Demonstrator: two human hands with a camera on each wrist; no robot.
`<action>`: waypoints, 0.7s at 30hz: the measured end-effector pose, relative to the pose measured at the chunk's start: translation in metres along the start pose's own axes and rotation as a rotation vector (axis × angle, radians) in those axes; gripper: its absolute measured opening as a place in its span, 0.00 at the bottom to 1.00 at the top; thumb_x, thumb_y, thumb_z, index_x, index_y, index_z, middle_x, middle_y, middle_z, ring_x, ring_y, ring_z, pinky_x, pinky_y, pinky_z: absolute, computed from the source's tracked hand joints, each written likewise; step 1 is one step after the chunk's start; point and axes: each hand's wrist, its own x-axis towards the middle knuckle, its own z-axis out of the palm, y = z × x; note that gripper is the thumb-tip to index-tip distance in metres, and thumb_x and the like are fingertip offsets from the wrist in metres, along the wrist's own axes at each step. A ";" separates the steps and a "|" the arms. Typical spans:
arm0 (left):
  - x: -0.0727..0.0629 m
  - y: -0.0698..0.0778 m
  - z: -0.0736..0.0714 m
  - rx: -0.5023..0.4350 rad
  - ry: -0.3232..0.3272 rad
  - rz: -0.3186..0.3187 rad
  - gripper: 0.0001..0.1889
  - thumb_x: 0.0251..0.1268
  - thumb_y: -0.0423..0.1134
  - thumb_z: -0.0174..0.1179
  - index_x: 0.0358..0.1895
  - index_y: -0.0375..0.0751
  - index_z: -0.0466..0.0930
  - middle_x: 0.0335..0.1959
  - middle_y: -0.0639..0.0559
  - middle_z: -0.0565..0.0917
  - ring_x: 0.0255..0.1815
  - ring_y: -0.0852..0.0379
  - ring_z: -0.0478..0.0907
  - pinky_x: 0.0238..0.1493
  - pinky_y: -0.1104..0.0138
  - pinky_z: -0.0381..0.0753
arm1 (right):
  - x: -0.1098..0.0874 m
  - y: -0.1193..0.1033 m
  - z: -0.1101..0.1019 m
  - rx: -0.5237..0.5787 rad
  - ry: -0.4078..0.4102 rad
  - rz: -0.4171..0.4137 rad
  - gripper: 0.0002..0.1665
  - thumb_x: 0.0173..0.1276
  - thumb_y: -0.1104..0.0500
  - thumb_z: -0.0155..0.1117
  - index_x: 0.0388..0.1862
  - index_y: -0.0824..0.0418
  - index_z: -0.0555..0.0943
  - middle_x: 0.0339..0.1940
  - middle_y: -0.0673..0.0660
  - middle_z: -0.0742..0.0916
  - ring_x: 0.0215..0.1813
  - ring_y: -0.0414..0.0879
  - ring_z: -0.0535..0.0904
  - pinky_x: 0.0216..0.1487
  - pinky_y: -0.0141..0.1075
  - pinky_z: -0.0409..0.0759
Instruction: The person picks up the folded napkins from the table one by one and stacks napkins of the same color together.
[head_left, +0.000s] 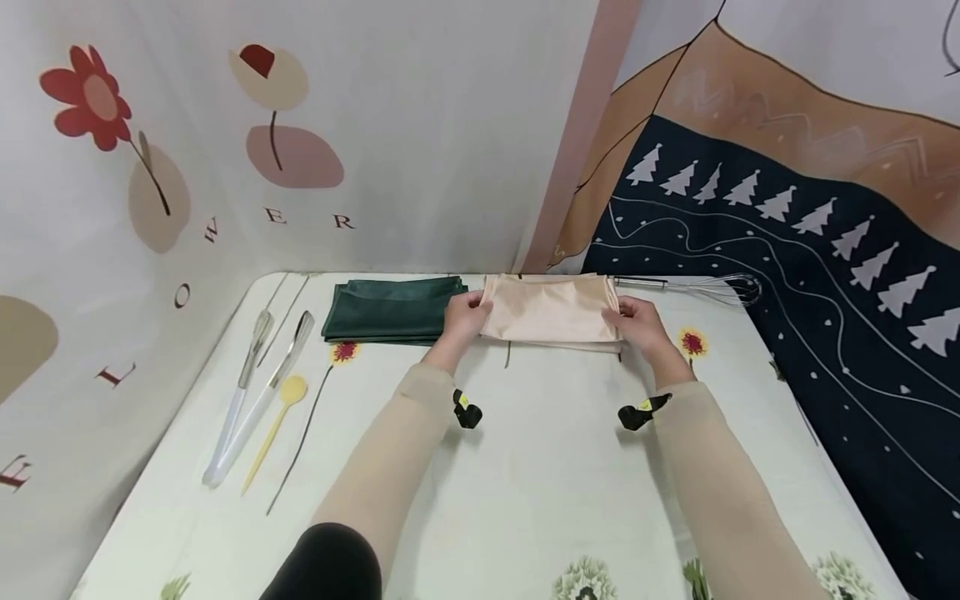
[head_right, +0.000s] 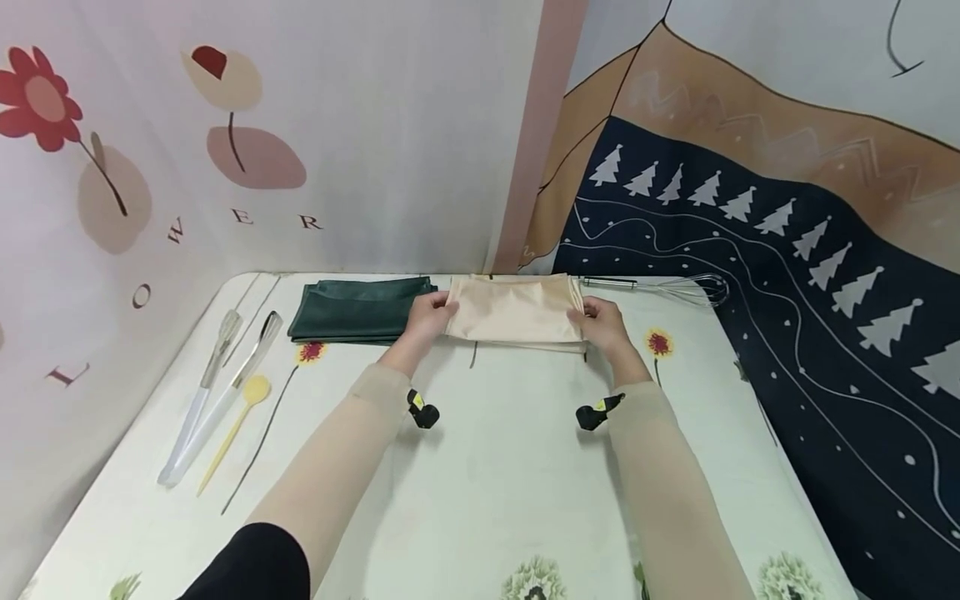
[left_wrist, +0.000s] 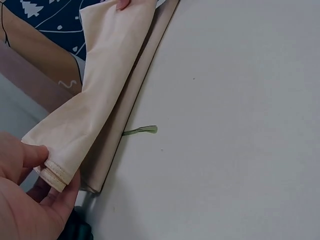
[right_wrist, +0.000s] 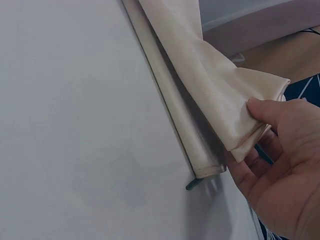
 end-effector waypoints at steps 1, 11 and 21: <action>0.002 0.000 0.001 0.011 0.001 0.012 0.18 0.76 0.38 0.59 0.64 0.39 0.81 0.51 0.43 0.81 0.48 0.53 0.74 0.49 0.64 0.77 | 0.001 0.001 0.000 -0.006 0.008 0.008 0.23 0.77 0.56 0.61 0.63 0.68 0.79 0.50 0.62 0.83 0.42 0.42 0.75 0.37 0.23 0.76; 0.010 -0.001 0.004 0.080 0.080 0.076 0.15 0.73 0.38 0.62 0.58 0.39 0.85 0.48 0.44 0.84 0.54 0.48 0.74 0.53 0.60 0.78 | 0.009 0.003 0.001 -0.046 -0.008 0.030 0.25 0.78 0.53 0.59 0.67 0.67 0.77 0.56 0.66 0.83 0.43 0.41 0.76 0.39 0.25 0.76; -0.006 0.000 -0.008 0.319 -0.003 0.110 0.20 0.68 0.38 0.66 0.61 0.34 0.81 0.52 0.39 0.83 0.55 0.44 0.78 0.52 0.55 0.82 | -0.001 0.014 -0.014 -0.080 -0.105 0.135 0.28 0.75 0.54 0.63 0.68 0.67 0.73 0.42 0.55 0.82 0.33 0.37 0.78 0.34 0.28 0.80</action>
